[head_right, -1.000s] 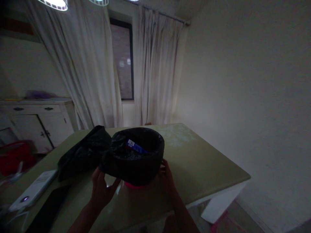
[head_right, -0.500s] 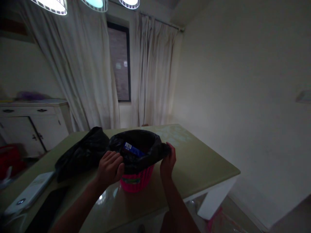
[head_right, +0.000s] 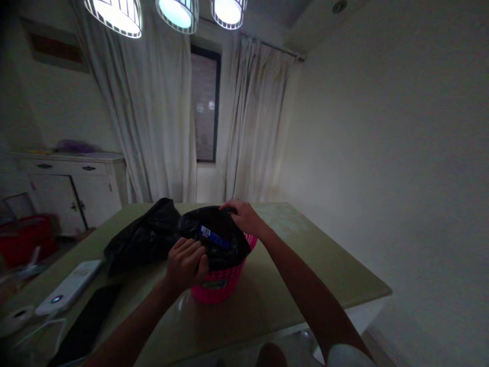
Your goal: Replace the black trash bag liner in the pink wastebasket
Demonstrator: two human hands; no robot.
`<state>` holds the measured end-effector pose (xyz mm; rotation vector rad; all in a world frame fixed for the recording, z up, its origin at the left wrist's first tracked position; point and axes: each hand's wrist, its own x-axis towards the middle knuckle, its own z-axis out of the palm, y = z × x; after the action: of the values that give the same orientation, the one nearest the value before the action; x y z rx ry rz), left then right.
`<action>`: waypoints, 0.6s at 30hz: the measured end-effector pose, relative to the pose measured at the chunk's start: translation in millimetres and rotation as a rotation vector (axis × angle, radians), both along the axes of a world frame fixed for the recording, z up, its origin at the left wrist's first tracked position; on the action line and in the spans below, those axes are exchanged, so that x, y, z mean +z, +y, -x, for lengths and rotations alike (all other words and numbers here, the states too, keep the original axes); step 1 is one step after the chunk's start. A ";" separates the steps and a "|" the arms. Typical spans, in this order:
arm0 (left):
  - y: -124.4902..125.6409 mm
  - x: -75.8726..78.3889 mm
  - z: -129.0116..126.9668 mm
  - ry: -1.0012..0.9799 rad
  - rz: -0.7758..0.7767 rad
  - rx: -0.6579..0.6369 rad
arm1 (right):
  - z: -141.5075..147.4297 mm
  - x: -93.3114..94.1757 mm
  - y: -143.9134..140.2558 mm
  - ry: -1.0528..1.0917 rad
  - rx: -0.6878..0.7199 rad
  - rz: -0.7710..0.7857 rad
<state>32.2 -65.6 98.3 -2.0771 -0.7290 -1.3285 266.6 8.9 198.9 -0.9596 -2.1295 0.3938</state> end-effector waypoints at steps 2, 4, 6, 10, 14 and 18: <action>-2.0 1.3 -1.9 0.010 0.005 -0.005 | 14.8 0.1 7.8 0.026 0.007 -0.008; -3.6 2.4 -5.4 0.020 0.023 -0.006 | 33.0 3.4 14.0 0.079 0.028 -0.006; -4.1 3.1 -10.0 0.028 0.040 -0.024 | 54.1 12.6 15.5 0.160 0.103 -0.008; -5.4 1.7 -16.3 0.028 0.097 -0.060 | 86.6 47.0 -0.6 0.338 0.378 -0.079; -10.9 -4.5 -9.6 -0.044 0.199 -0.037 | 68.8 76.6 -19.5 0.512 0.395 -0.190; -11.8 -14.1 5.0 -0.176 0.122 0.039 | 8.3 74.6 -21.2 0.851 0.123 -0.336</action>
<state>27.2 -77.3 84.2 -2.0463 -0.9424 -1.4917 258.2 -12.3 273.5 -0.3576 -1.4046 0.3945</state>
